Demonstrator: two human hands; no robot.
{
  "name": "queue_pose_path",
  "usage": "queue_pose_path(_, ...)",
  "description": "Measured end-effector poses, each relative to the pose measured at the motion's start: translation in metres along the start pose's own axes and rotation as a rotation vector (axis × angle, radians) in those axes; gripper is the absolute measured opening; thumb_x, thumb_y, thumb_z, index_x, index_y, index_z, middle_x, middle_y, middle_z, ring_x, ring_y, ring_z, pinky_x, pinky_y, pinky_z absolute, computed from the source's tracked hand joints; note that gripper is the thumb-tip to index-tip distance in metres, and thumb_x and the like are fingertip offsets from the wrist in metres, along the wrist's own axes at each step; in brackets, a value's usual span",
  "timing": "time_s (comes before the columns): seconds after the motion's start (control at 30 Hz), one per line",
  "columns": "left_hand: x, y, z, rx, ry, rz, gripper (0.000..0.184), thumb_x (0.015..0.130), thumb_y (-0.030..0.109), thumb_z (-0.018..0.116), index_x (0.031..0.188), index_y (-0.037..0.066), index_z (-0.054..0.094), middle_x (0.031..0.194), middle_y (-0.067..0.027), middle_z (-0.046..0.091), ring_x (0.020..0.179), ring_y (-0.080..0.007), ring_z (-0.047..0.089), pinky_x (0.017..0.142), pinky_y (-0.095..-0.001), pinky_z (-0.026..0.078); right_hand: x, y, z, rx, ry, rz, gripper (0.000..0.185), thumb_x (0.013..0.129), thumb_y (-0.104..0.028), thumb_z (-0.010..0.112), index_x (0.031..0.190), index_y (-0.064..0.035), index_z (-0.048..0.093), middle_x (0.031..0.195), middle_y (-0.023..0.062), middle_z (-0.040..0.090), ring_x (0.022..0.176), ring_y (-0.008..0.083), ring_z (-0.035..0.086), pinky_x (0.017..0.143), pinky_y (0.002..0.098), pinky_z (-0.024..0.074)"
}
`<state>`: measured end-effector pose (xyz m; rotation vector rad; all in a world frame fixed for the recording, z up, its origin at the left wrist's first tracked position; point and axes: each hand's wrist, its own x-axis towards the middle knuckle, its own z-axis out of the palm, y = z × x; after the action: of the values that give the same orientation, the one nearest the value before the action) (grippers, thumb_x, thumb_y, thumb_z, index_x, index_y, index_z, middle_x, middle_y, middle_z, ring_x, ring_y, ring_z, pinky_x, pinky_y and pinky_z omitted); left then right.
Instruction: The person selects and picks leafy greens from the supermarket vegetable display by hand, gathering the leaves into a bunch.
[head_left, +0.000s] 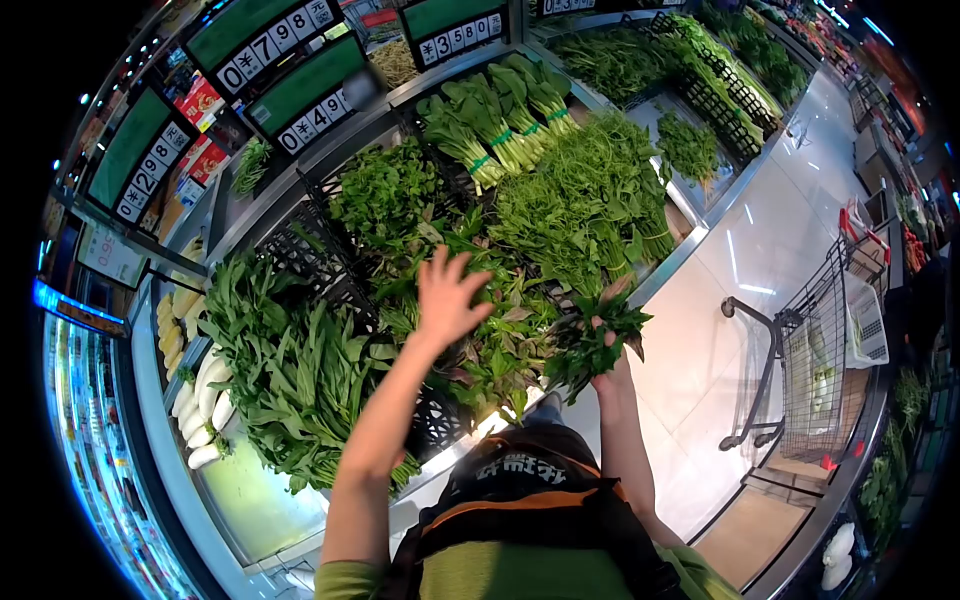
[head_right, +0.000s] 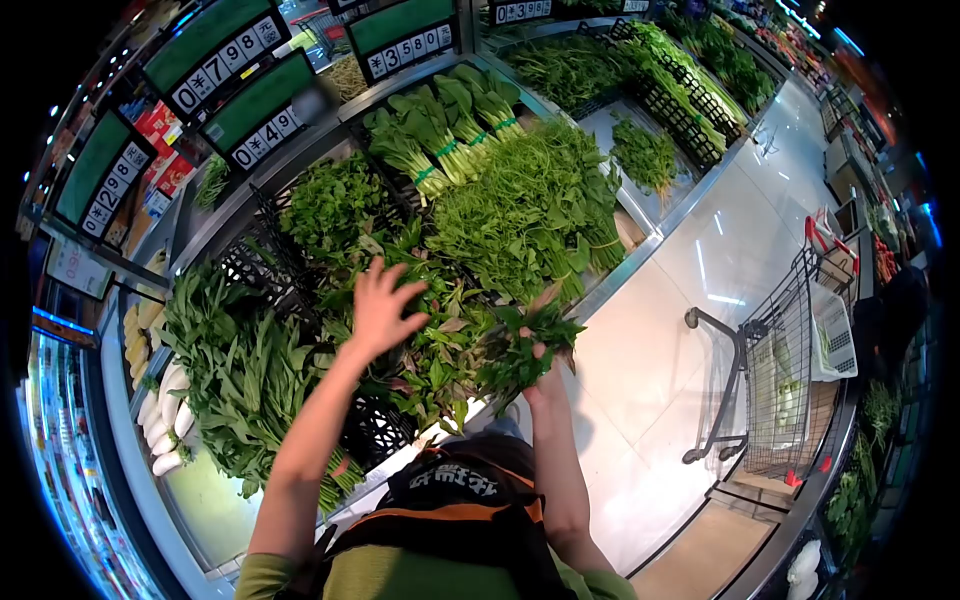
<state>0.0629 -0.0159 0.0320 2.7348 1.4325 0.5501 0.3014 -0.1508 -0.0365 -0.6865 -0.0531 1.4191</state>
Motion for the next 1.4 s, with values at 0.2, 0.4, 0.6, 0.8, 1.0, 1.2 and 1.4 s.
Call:
queue_pose_path(0.2, -0.009, -0.004, 0.052, 0.101, -0.074, -0.011, 0.026, 0.07, 0.001, 0.056, 0.093, 0.01, 0.062, 0.1, -0.0104, 0.059, 0.111, -0.027, 0.05, 0.103, -0.0474, 0.029, -0.012, -0.009, 0.019, -0.104, 0.083, -0.057, 0.042, 0.071, -0.025, 0.077, 0.104, -0.0085, 0.057, 0.088, 0.0044, 0.063, 0.079, 0.018, 0.061, 0.069, 0.0327, 0.0527)
queue_pose_path(0.4, -0.05, -0.097, 0.019, 0.125, -0.078, -0.103, 0.022, 0.067, -0.002, 0.053, 0.086, 0.005, 0.061, 0.093, -0.0129, 0.058, 0.094, -0.0321, 0.054, 0.09, -0.0441, 0.041, -0.013, -0.011, -0.001, 0.0, 0.068, -0.057, 0.044, 0.069, -0.025, 0.078, 0.105, -0.0091, 0.057, 0.091, 0.0044, 0.063, 0.083, 0.0184, 0.061, 0.074, 0.0325, 0.0517)
queue_pose_path(0.6, -0.065, -0.088, 0.014, 0.176, -0.444, -0.059, 0.023, 0.067, 0.01, 0.059, 0.085, -0.001, 0.066, 0.114, -0.0179, 0.054, 0.113, -0.0305, 0.047, 0.1, -0.0444, 0.033, -0.008, -0.008, -0.008, -0.001, 0.007, -0.063, 0.038, 0.075, -0.02, 0.073, 0.107, -0.0064, 0.056, 0.095, 0.0056, 0.062, 0.086, 0.0188, 0.06, 0.078, 0.034, 0.0503)
queue_pose_path(0.8, -0.051, -0.064, -0.029, 0.192, -0.811, -0.094, 0.037, 0.075, 0.039, 0.065, 0.101, 0.014, 0.068, 0.124, -0.012, 0.052, 0.116, -0.0295, 0.047, 0.101, -0.0427, 0.033, -0.007, -0.006, -0.008, -0.029, 0.029, -0.047, 0.042, 0.071, -0.022, 0.076, 0.104, -0.0066, 0.058, 0.096, 0.0064, 0.063, 0.088, 0.02, 0.06, 0.08, 0.0344, 0.05)
queue_pose_path(1.0, 0.031, -0.039, -0.082, 0.067, -0.8, -0.133, 0.033, 0.073, 0.045, 0.067, 0.094, 0.019, 0.07, 0.077, -0.0043, 0.067, 0.077, -0.0226, 0.064, 0.061, -0.0353, 0.048, -0.01, -0.003, -0.002, -0.007, 0.025, -0.013, 0.042, 0.071, -0.028, 0.077, 0.104, -0.0097, 0.058, 0.093, 0.0017, 0.063, 0.084, 0.0162, 0.06, 0.075, 0.0322, 0.0511)
queue_pose_path(1.2, 0.044, -0.017, 0.035, 0.082, -0.086, 0.145, 0.023, 0.081, 0.028, 0.062, 0.098, 0.013, 0.064, 0.113, -0.0092, 0.055, 0.11, -0.0268, 0.048, 0.089, -0.0437, 0.042, -0.014, -0.003, -0.008, -0.04, 0.064, -0.002, 0.049, 0.068, -0.029, 0.078, 0.108, -0.0079, 0.057, 0.099, 0.004, 0.062, 0.09, 0.018, 0.06, 0.08, 0.0332, 0.05)
queue_pose_path(1.4, -0.035, -0.023, 0.027, 0.129, -0.364, -0.026, 0.027, 0.082, 0.031, 0.059, 0.103, 0.015, 0.062, 0.118, -0.0103, 0.053, 0.119, -0.0294, 0.041, 0.099, -0.0459, 0.032, -0.016, -0.009, -0.002, -0.089, 0.08, -0.017, 0.045, 0.072, -0.032, 0.076, 0.107, -0.01, 0.057, 0.097, 0.0016, 0.062, 0.087, 0.015, 0.059, 0.077, 0.0313, 0.0491)
